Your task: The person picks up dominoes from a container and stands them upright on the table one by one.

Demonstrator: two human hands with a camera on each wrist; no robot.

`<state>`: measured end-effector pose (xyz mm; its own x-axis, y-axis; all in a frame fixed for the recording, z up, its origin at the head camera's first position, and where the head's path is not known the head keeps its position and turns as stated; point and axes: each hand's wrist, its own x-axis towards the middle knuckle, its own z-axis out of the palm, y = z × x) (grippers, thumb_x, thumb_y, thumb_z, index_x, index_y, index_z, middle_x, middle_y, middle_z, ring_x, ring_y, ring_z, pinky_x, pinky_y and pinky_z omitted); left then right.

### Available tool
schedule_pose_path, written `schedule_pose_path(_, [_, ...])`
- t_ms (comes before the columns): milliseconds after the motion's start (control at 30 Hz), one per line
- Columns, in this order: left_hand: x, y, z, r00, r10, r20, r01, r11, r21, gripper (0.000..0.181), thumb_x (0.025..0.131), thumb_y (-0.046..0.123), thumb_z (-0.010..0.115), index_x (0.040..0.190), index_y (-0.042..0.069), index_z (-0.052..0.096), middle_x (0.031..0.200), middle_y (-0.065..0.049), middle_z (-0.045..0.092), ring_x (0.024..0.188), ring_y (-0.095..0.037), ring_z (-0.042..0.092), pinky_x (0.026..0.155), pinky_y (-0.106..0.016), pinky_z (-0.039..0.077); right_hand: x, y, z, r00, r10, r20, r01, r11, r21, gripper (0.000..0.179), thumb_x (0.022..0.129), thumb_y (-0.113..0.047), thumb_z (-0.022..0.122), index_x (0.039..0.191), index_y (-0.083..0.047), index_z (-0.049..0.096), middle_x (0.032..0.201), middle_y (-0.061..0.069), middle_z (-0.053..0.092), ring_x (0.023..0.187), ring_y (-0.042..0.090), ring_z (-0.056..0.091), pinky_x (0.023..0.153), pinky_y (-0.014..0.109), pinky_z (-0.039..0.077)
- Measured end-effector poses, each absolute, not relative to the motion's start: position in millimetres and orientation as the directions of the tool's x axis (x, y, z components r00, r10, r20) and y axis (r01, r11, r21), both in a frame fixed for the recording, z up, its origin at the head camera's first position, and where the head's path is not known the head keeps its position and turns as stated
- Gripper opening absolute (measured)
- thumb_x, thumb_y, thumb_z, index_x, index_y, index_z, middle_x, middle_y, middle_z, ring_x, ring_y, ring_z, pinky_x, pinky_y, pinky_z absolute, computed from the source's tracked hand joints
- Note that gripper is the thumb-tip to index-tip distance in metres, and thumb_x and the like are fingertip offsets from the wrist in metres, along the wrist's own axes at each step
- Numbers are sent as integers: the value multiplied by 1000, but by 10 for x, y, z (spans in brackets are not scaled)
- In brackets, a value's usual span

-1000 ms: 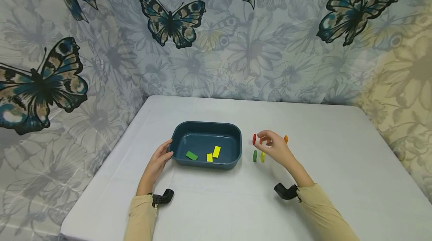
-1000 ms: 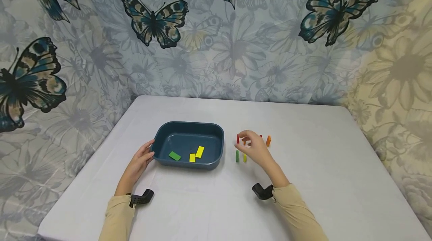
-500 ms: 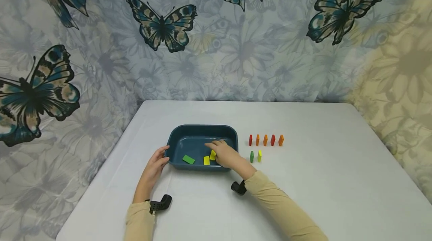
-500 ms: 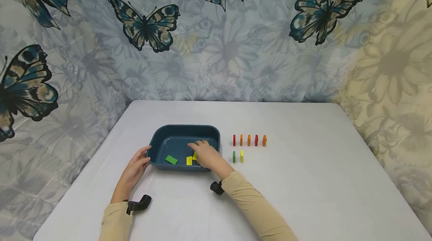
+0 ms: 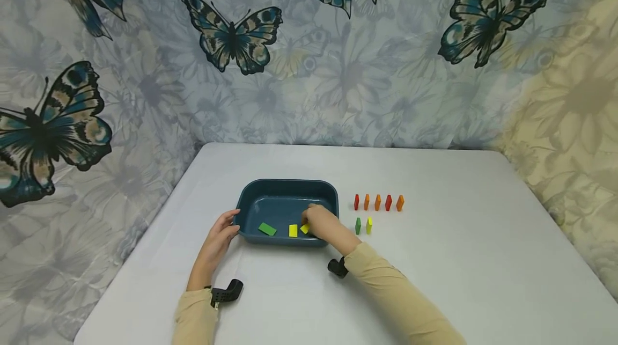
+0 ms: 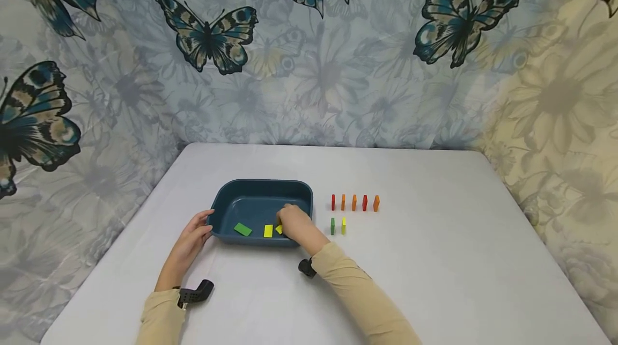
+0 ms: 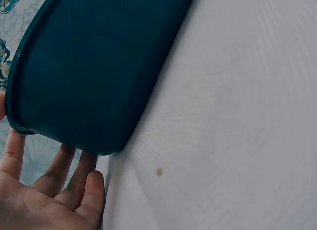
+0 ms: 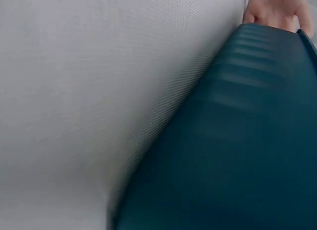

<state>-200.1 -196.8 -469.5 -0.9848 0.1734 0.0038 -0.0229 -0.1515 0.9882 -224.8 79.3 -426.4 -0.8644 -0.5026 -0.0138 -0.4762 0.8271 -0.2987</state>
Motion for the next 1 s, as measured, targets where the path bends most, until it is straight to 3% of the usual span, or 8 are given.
schedule_pose_path(100, [-2031, -1911, -4628, -984, 177, 5, -27, -179, 983, 43, 91, -3, 44, 131, -7, 30, 126, -16, 26, 102, -21, 35, 80, -23, 36, -2294, 814, -4246, -887, -462, -15, -434, 844, -314, 7, 76, -1, 67, 79, -6, 66, 76, 2, 55, 71, 16, 51, 63, 27, 44])
schedule_pose_path(267, [-1994, -1892, -4502, -983, 185, -16, -47, -165, 985, 43, 90, -6, 41, 132, -9, 27, 129, -18, 23, 107, -23, 32, 81, -22, 35, -2309, 798, -4243, -898, -440, 24, -420, 838, -348, 11, 76, -10, 70, 83, -8, 62, 75, 0, 56, 65, 14, 49, 60, 27, 44])
schedule_pose_path(500, [-1995, -1920, -4430, -985, 170, -22, -46, -141, 989, 44, 90, -4, 43, 132, -7, 29, 133, -18, 19, 106, -19, 33, 82, -24, 34, -2305, 820, -4221, -853, -355, 383, -516, 686, -512, 21, 75, -10, 71, 93, -8, 61, 81, 2, 61, 65, 13, 55, 59, 24, 45])
schedule_pose_path(633, [-1956, -1919, -4465, -985, 170, -43, -68, -144, 987, 45, 90, -5, 43, 132, -9, 27, 132, -19, 21, 105, -21, 35, 82, -23, 35, -2239, 922, -4226, -830, -256, 496, -550, 521, -652, 22, 75, -7, 70, 95, -6, 60, 80, 3, 64, 67, 14, 59, 59, 25, 47])
schedule_pose_path(800, [-1905, -1904, -4513, -983, 179, -43, -69, -141, 988, 46, 90, -4, 42, 133, -9, 27, 129, -22, 24, 104, -24, 35, 82, -23, 35, -2143, 1148, -4167, -850, -150, 506, -521, 386, -761, 20, 75, -2, 69, 94, -2, 60, 79, 6, 64, 66, 17, 60, 57, 26, 48])
schedule_pose_path(1000, [-1947, -1916, -4537, -985, 169, -29, -55, -152, 987, 44, 90, -5, 43, 132, -8, 30, 129, -20, 25, 107, -25, 32, 81, -23, 35, -2020, 1422, -4050, -909, 12, 416, -394, 298, -870, 21, 76, 1, 69, 95, 2, 61, 86, 14, 62, 71, 27, 63, 62, 27, 49])
